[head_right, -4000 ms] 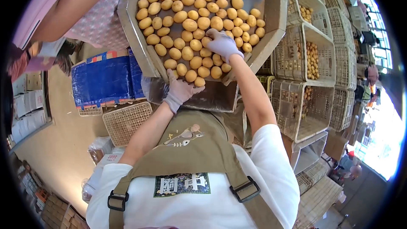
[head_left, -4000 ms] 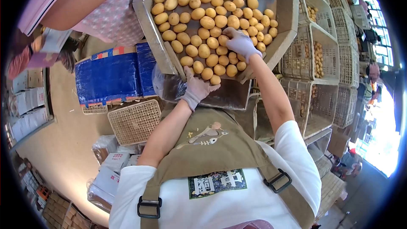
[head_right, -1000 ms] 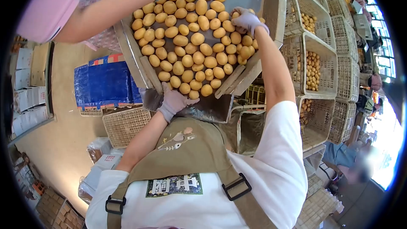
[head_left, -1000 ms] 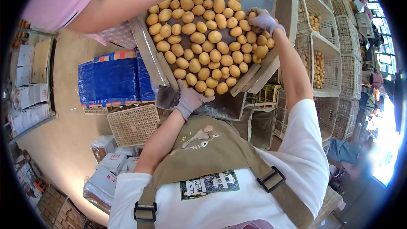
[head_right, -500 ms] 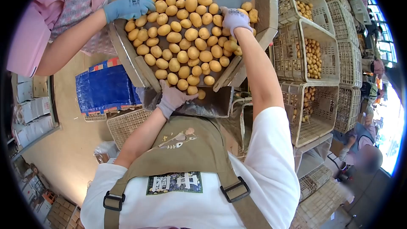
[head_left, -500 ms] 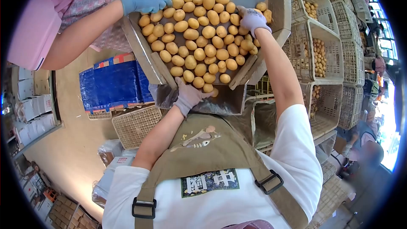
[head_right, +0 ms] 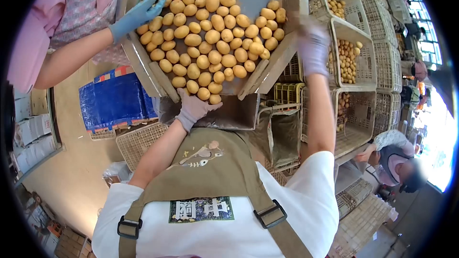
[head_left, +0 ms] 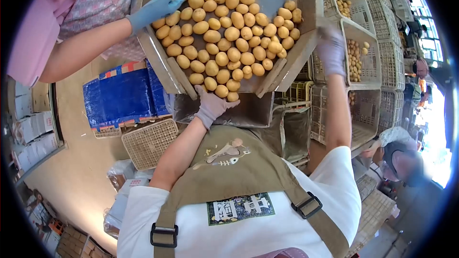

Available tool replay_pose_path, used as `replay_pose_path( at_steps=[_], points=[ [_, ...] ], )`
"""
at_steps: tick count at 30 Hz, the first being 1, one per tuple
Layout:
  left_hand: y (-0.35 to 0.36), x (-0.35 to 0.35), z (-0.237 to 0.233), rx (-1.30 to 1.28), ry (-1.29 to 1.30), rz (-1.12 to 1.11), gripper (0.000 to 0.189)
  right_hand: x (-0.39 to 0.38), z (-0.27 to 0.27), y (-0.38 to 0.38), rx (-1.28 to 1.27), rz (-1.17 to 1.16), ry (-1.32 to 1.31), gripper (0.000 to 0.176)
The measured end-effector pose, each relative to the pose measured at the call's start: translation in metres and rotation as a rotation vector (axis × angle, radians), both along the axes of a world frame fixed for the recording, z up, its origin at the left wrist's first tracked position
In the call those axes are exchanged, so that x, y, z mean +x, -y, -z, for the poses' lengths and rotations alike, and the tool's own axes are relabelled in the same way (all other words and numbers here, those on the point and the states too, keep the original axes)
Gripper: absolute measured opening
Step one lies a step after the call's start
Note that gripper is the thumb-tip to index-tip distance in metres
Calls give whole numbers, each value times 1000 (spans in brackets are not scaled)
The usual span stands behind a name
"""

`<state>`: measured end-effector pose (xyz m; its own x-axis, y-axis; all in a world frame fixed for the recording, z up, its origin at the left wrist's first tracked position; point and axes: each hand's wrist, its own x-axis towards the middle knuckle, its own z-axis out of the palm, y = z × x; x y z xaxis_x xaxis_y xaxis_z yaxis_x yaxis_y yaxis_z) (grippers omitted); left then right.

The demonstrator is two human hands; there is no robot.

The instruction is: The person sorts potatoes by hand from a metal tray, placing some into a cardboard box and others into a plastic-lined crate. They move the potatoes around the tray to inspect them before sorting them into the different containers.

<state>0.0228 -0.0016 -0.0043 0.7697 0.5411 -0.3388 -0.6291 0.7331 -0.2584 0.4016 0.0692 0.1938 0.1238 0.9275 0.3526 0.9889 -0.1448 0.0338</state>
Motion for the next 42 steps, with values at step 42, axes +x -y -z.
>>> replay_pose_path(
  at_steps=[42],
  points=[
    [1, -6, -7, 34, -85, 51, 99, -25, -5, -40, 132, 123, 9, 36]
  ],
)
